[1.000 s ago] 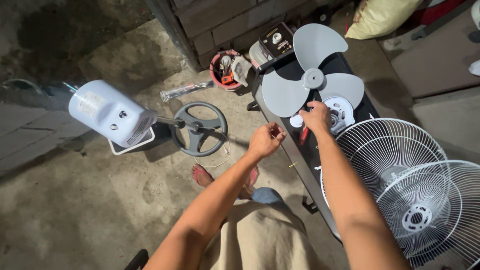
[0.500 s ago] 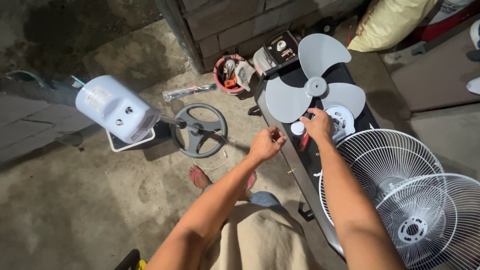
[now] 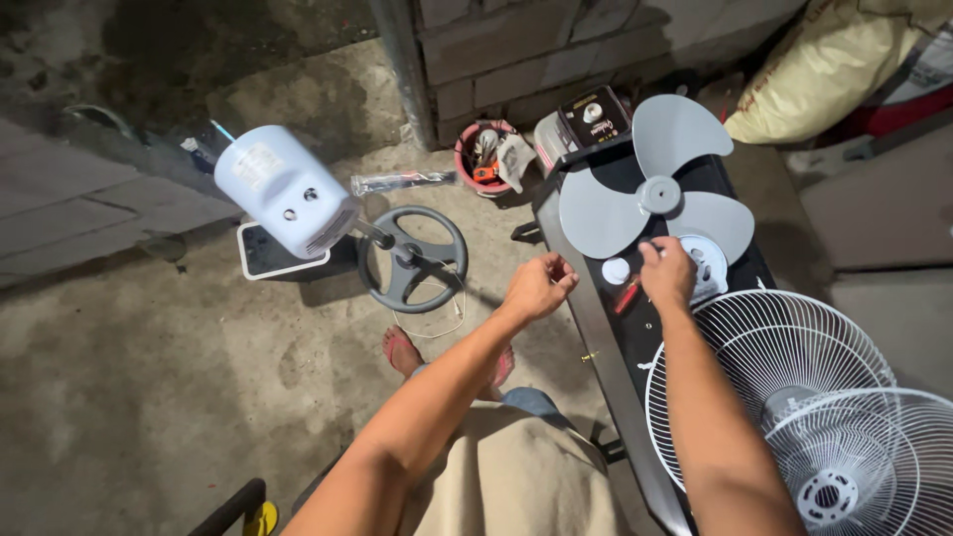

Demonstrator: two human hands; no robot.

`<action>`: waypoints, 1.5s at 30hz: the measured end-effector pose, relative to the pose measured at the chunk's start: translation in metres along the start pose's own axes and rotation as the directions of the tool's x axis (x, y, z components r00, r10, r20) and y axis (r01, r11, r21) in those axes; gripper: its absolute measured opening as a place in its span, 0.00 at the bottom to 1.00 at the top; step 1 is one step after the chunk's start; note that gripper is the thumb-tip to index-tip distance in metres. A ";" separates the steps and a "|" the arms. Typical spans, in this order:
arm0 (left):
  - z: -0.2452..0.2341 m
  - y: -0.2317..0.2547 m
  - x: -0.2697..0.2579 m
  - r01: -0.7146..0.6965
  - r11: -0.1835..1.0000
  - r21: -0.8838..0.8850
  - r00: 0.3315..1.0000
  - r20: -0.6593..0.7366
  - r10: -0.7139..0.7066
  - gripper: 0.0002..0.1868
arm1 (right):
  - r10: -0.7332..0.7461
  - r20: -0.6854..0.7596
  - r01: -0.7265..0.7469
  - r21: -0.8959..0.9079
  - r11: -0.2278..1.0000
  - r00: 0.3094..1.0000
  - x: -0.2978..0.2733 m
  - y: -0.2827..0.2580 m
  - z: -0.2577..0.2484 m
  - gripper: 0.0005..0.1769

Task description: The person uses a screwdriver to remove screws from the back of a standing fan's motor housing. They then attach a control knob and a circular plastic component to the motor housing.

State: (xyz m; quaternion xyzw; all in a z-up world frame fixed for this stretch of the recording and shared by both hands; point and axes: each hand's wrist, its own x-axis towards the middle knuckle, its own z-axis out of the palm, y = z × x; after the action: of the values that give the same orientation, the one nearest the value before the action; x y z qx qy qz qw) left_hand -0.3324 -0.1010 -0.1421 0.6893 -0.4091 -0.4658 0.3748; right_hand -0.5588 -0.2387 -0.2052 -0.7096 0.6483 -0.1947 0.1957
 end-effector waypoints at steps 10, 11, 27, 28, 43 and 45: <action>-0.017 0.010 0.006 -0.081 0.995 -0.064 0.992 -0.105 0.074 0.14 | -0.094 -0.115 0.133 0.394 0.910 0.989 0.009 -0.068 -0.017 0.14; -0.021 0.012 0.007 -0.100 0.992 -0.074 0.988 -0.126 0.091 0.15 | -0.027 -0.007 0.026 0.537 0.843 1.000 0.010 -0.083 -0.015 0.14; -0.163 0.061 -0.035 -0.301 0.918 -0.259 0.897 -0.404 0.181 0.27 | -0.528 0.604 -0.650 0.750 0.123 0.597 -0.020 -0.286 0.002 0.09; -0.172 0.062 -0.040 -0.340 0.909 -0.243 0.873 -0.441 0.208 0.27 | -0.527 0.612 -0.656 0.744 0.128 0.590 -0.021 -0.295 0.004 0.09; -0.282 0.051 -0.094 -0.500 0.866 -0.020 0.641 -0.681 0.355 0.23 | -0.620 0.617 -0.644 0.731 0.225 0.484 -0.073 -0.413 0.022 0.19; -0.289 0.047 -0.098 -0.487 0.872 -0.055 0.669 -0.665 0.331 0.24 | -0.640 0.601 -0.648 0.733 0.204 0.478 -0.072 -0.415 0.026 0.17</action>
State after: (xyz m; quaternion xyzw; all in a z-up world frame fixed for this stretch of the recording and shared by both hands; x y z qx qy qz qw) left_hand -0.0907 0.0101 0.0152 0.6469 -0.3461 -0.1515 0.6624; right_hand -0.2004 -0.1319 -0.0090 -0.3882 0.1583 -0.1595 0.8938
